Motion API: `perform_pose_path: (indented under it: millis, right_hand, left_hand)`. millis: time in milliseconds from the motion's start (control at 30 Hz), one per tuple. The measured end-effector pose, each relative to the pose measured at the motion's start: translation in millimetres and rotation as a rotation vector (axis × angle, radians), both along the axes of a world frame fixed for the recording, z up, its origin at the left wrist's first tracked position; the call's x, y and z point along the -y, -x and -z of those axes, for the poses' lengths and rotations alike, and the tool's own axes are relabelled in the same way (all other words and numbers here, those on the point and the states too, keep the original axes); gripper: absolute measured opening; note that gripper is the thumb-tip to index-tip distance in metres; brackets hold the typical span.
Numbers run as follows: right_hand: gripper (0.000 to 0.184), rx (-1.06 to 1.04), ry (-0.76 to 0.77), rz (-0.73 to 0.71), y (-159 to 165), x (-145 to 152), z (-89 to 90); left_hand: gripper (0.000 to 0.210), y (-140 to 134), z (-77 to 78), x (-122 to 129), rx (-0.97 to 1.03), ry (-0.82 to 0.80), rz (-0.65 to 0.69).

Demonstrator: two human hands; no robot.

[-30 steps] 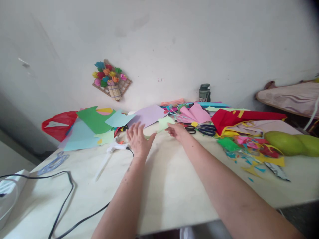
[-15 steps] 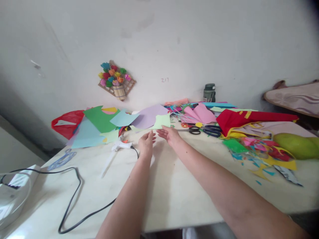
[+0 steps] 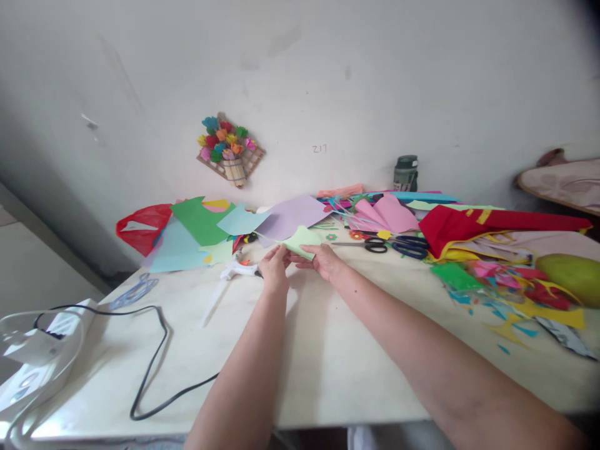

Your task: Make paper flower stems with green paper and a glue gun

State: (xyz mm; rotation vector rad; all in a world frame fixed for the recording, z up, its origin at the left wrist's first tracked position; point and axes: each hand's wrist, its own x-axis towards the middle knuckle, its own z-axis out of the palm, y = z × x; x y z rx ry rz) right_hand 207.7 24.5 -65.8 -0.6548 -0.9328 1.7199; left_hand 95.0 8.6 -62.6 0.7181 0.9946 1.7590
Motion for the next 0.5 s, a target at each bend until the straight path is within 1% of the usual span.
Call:
perform_pose_path:
  millis: [167, 367, 500]
  right_hand:
    - [0.012, 0.047, 0.003, 0.037, 2.5, -0.8, 2.8]
    - [0.012, 0.065, -0.007, 0.077, 6.1, 1.7, 3.5]
    - [0.014, 0.094, -0.021, 0.071, 7.9, 3.1, 2.6]
  left_hand:
    - [0.028, 1.3, -4.7, 3.6, -0.009, 0.003, -0.002]
    - [0.030, 4.0, -7.5, 6.5, -0.038, -0.009, 0.052]
    - [0.032, 8.3, -8.2, 6.3, -0.036, 0.011, 0.035]
